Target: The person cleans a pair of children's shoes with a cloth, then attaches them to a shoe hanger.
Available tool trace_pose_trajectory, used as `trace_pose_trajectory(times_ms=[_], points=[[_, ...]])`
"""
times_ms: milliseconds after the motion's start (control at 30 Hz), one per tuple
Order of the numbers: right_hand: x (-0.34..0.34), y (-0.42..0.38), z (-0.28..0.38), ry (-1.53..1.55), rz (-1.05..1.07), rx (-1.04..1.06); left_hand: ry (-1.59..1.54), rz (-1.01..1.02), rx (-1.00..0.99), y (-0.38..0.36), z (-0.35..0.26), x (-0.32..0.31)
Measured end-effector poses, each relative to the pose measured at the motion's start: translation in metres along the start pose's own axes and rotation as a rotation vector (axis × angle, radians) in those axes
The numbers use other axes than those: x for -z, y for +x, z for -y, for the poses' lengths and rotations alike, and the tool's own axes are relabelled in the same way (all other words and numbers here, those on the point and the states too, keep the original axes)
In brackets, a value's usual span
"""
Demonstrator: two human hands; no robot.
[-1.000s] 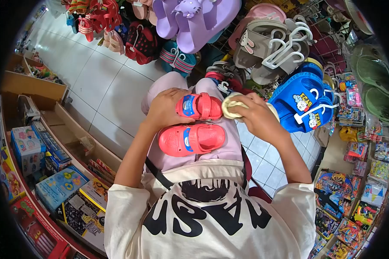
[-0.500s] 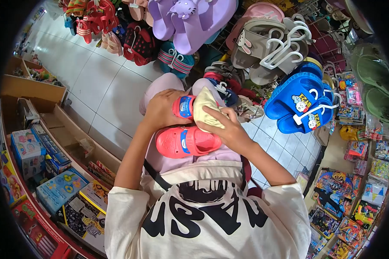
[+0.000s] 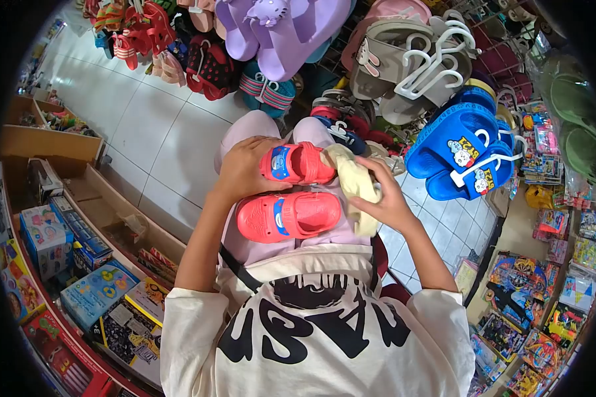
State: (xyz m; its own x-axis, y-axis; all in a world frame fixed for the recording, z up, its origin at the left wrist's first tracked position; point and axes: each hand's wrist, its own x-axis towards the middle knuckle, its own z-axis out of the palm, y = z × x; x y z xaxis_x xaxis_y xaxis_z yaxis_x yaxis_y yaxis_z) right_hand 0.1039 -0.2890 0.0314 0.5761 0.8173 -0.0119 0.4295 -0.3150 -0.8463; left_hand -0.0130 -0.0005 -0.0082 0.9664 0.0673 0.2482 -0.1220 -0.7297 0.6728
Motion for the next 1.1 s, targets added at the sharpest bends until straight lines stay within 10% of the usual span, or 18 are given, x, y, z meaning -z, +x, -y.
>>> trace_pose_trajectory(times_ms=[233, 500, 633, 800, 1100], points=[[-0.028, -0.004, -0.043, 0.161, -0.337, -0.081, 0.033, 0.002, 0.017, -0.001, 0.000, -0.002], [-0.009, -0.038, -0.025, -0.144, -0.150, -0.202, 0.021, 0.000, 0.009, 0.000, 0.001, -0.001], [0.022, -0.039, 0.004, -0.104, -0.099, -0.715, 0.041, -0.005, -0.008, -0.001, 0.001, -0.001], [0.055, -0.042, 0.042, -0.608, -0.056, -0.306, 0.030, -0.009, -0.001, -0.002, 0.001, -0.002], [0.065, -0.010, 0.066, -0.043, 0.168, -0.209, 0.031, -0.018, 0.000, -0.004, 0.001, -0.002]])
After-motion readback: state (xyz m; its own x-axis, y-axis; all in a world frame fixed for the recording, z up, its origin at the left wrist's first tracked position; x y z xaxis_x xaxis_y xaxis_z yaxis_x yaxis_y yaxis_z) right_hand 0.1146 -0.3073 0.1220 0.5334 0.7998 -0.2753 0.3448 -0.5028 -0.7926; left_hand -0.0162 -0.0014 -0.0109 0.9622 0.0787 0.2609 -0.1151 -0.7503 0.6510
